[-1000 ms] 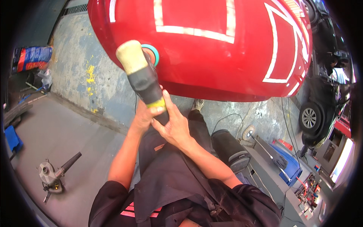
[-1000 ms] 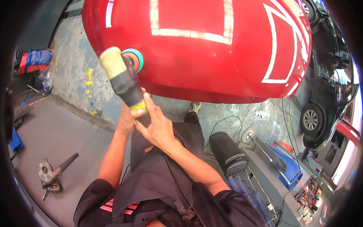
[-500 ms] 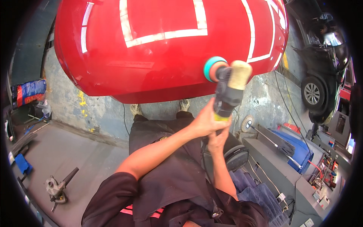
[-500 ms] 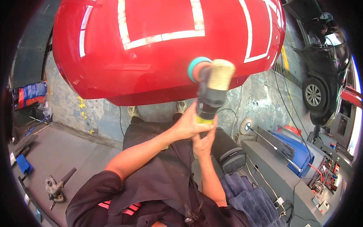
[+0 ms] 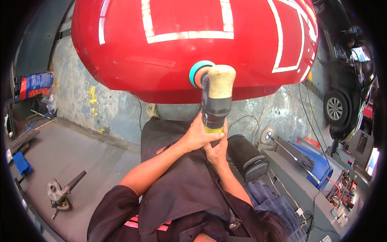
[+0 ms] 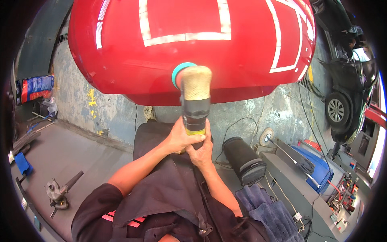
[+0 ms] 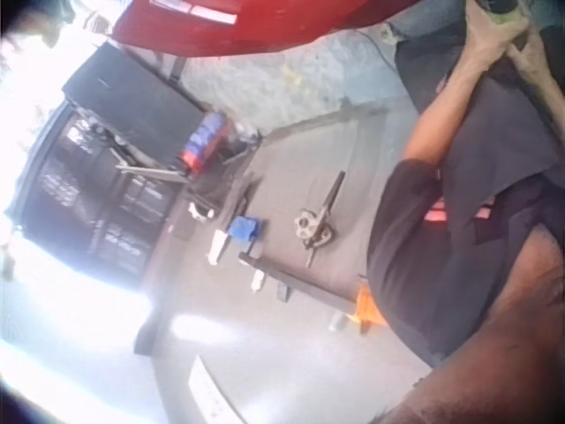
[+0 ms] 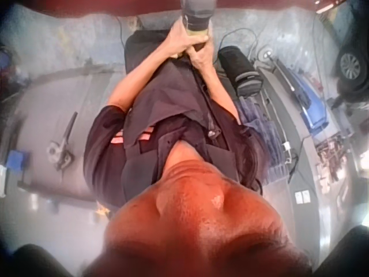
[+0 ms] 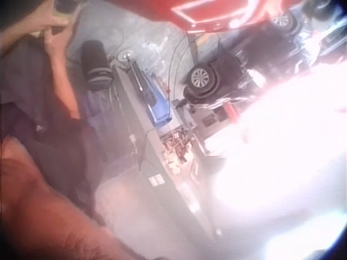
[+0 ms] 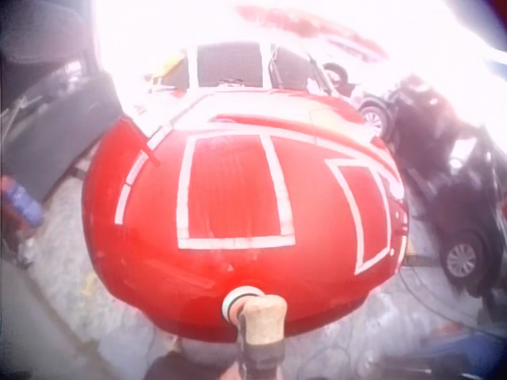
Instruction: The person uses a rotary polisher with a foam pad to buff the red car hood. They move the tool in overlapping passes across the surface, working within taped-off sections. The person maintains steady pressure and coverage throughout the clip.
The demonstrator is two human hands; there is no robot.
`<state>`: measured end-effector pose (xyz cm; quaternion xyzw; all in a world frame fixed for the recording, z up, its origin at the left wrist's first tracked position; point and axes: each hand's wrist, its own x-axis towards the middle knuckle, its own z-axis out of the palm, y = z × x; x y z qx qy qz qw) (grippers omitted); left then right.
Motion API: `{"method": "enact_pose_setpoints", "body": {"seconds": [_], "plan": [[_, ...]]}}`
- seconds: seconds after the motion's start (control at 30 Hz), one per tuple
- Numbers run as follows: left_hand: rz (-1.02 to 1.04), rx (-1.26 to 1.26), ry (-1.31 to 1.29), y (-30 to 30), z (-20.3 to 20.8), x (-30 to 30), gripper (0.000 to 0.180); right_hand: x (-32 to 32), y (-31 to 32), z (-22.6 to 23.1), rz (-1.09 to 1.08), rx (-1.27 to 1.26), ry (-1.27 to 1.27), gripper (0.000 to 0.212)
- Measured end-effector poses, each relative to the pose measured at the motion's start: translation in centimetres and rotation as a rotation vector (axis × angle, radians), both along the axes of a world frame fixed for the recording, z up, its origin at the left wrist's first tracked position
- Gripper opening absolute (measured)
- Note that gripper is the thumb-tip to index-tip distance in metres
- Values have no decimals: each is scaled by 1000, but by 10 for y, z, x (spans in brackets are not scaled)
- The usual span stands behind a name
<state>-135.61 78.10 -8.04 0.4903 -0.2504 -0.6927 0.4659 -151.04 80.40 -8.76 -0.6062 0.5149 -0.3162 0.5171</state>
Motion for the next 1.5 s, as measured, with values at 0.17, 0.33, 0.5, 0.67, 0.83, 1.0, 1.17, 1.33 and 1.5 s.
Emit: {"method": "enact_pose_setpoints", "body": {"seconds": [0.17,0.33,0.5,0.67,0.83,1.0,1.17,1.33,1.5], "plan": [[79,-16,6,61,-22,98,66,84,31,-19,224,-26,18,109],[356,77,169,101,-15,165,73,160,42,-11,404,-101,192,105],[354,-22,38,117,-41,157,67,153,51,-24,413,-100,177,104],[203,0,17,86,-12,103,55,84,44,-7,324,-51,170,108],[29,2,17,41,-11,31,53,14,24,-20,168,-77,93,110],[-73,30,95,-2,-21,-64,82,-68,-1,-19,-37,25,-39,110],[-48,-160,-13,-70,1,-137,88,-123,-44,-4,-212,-14,4,117],[-109,-161,48,-94,5,-127,81,-101,-62,11,-282,-43,-55,122],[6,-122,24,-50,6,-85,72,-67,-33,3,-130,-97,54,117]]}}
